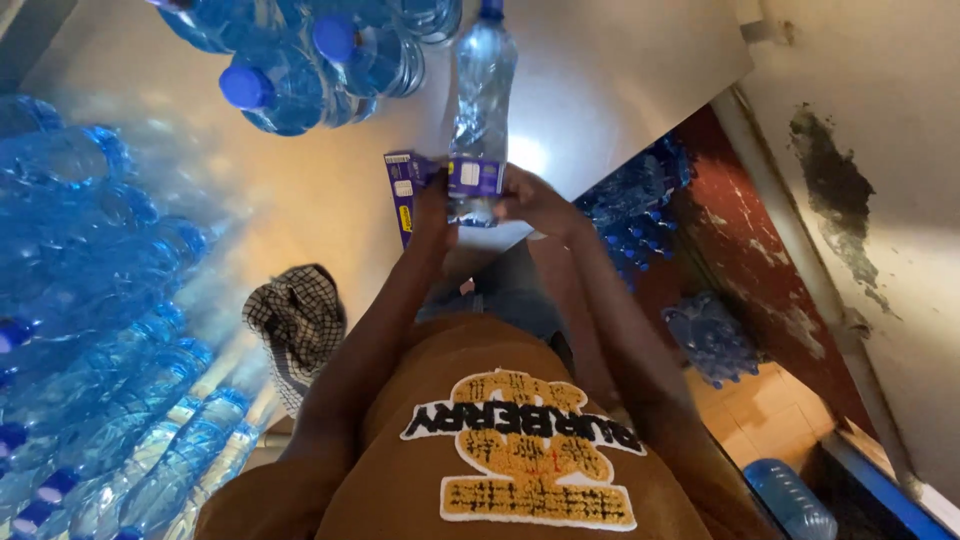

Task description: Manually applying adhesive labels to plastic water bottles at a workspace.

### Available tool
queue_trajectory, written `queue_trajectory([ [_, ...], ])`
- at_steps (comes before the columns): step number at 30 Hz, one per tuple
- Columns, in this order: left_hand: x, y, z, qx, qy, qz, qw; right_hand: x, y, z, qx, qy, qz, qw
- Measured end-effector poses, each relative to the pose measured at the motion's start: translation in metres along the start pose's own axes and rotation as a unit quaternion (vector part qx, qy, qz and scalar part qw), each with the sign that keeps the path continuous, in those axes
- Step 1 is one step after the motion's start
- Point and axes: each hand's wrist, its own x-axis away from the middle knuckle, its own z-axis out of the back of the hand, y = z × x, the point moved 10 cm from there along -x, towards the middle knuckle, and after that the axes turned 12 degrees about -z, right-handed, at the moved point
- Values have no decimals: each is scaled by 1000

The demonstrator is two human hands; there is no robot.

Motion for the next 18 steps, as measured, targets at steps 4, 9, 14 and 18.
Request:
queue_trajectory([
  [4, 7, 33, -3, -44, -43, -63, 996, -51, -24, 41, -136, 28, -28, 990],
  [9, 27, 75, -16, -154, -87, -149, 973, -65, -27, 29, -149, 240, -58, 958],
  [14, 37, 79, -10, -37, -89, -160, 982, -75, 4, 27, -420, 114, 35, 900],
  [18, 52, 106, -14, -124, -120, -322, 931, -44, -44, 13, -421, 72, 132, 895],
])
